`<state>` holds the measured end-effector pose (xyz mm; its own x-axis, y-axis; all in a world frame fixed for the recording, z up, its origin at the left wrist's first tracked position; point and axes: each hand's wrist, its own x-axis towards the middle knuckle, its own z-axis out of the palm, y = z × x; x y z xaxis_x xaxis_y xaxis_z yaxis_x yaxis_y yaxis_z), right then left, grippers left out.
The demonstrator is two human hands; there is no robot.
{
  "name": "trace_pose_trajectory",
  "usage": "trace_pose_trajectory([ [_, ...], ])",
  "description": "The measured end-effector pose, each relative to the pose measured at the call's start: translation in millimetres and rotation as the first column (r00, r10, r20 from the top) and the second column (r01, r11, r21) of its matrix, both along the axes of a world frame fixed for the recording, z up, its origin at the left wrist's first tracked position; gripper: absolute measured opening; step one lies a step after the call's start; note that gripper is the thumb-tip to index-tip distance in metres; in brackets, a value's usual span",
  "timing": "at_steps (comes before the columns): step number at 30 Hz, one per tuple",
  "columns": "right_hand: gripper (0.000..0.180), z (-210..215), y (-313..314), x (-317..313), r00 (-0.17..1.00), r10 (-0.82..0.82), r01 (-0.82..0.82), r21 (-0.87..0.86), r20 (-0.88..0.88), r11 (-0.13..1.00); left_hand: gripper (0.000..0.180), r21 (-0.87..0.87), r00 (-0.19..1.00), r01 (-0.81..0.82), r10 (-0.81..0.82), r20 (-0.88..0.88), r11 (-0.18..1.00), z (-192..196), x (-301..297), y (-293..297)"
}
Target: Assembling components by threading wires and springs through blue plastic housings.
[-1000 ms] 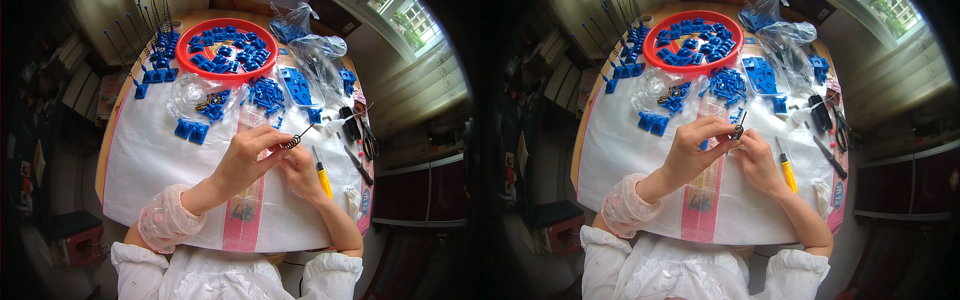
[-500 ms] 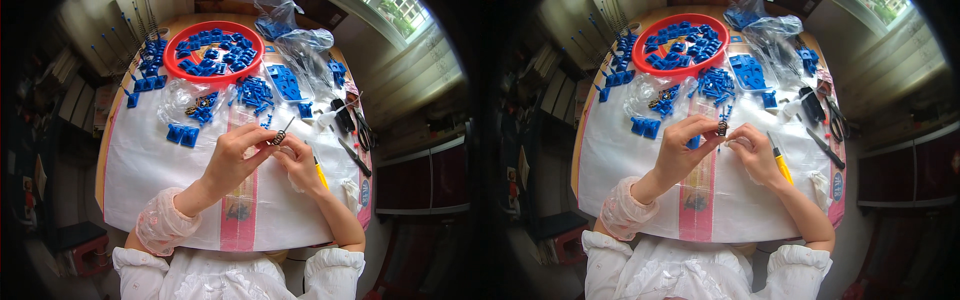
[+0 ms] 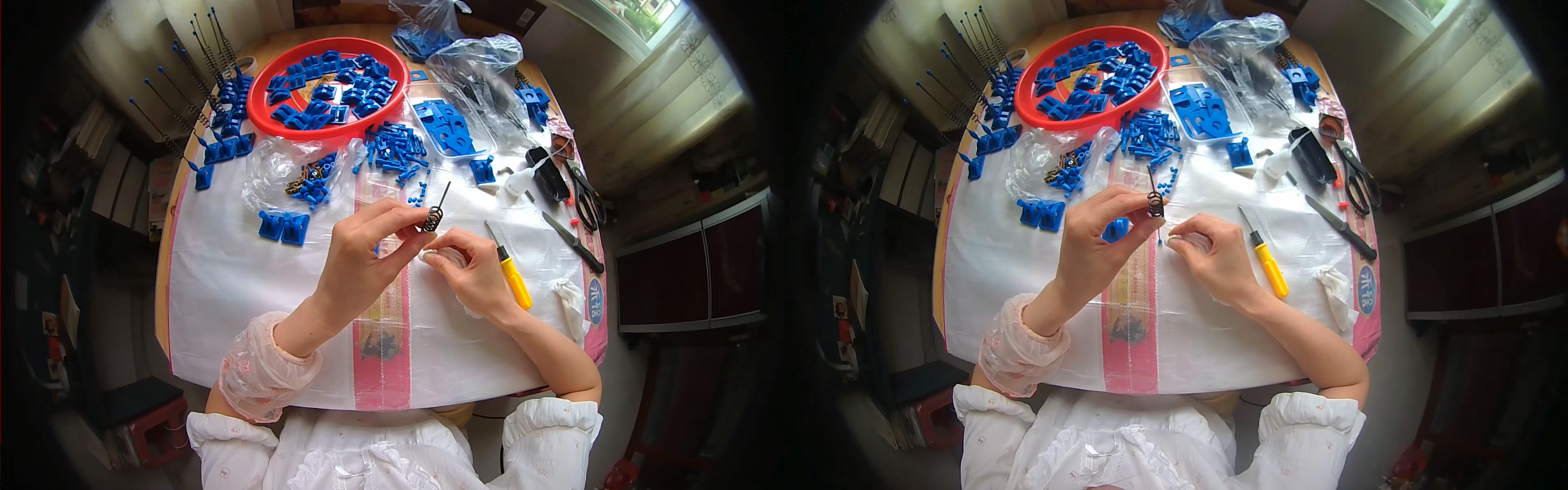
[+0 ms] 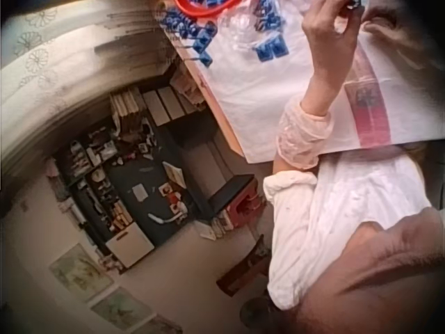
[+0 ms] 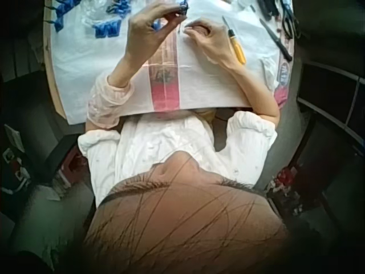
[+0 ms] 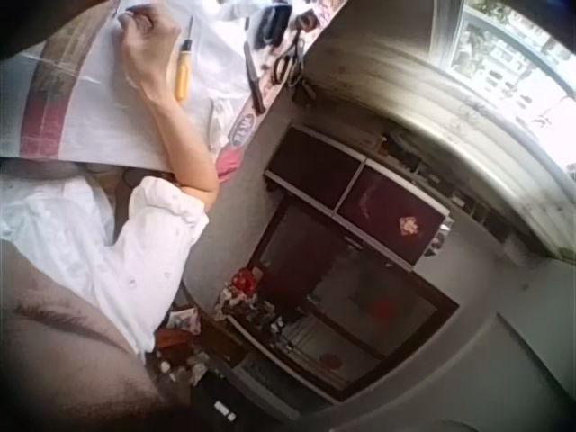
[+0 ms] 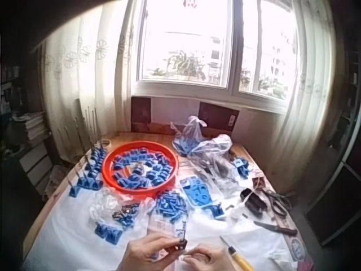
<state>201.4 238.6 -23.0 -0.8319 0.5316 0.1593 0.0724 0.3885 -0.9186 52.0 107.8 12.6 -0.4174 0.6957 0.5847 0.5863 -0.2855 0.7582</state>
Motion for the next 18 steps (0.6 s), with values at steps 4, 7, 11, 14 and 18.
trace_pose_trajectory([
  [4, 0.013, -1.2, -8.0, 2.1, 0.996, -0.006, 0.004, 0.022, 0.085, 1.0, 0.025, 0.003, 1.0, 0.012, -0.012, 0.004, 1.0, -1.3, -2.9, -1.0],
  [7, 0.013, 0.9, -12.2, 1.6, 0.997, -0.011, 0.009, 0.035, 0.07, 0.999, 0.025, 0.028, 1.0, 0.013, -0.013, 0.017, 1.0, -1.2, -2.7, -2.5],
  [11, 0.013, -5.4, -13.2, 2.1, 0.998, -0.038, 0.037, 0.019, 0.047, 0.999, 0.027, 0.043, 0.999, 0.029, -0.03, 0.017, 0.999, -4.1, -1.9, -3.0],
  [14, 0.014, -9.9, -15.2, 1.9, 1.0, -0.029, 0.03, 0.125, -0.006, 0.992, 0.028, 0.042, 0.999, 0.037, -0.038, 0.014, 0.998, -4.0, -2.2, -4.0],
  [18, 0.015, -7.4, -16.9, -0.5, 0.999, 0.017, -0.004, 0.267, -0.047, 0.964, 0.029, 0.041, 0.999, 0.029, -0.03, 0.023, 0.999, -5.0, -3.0, -4.9],
])
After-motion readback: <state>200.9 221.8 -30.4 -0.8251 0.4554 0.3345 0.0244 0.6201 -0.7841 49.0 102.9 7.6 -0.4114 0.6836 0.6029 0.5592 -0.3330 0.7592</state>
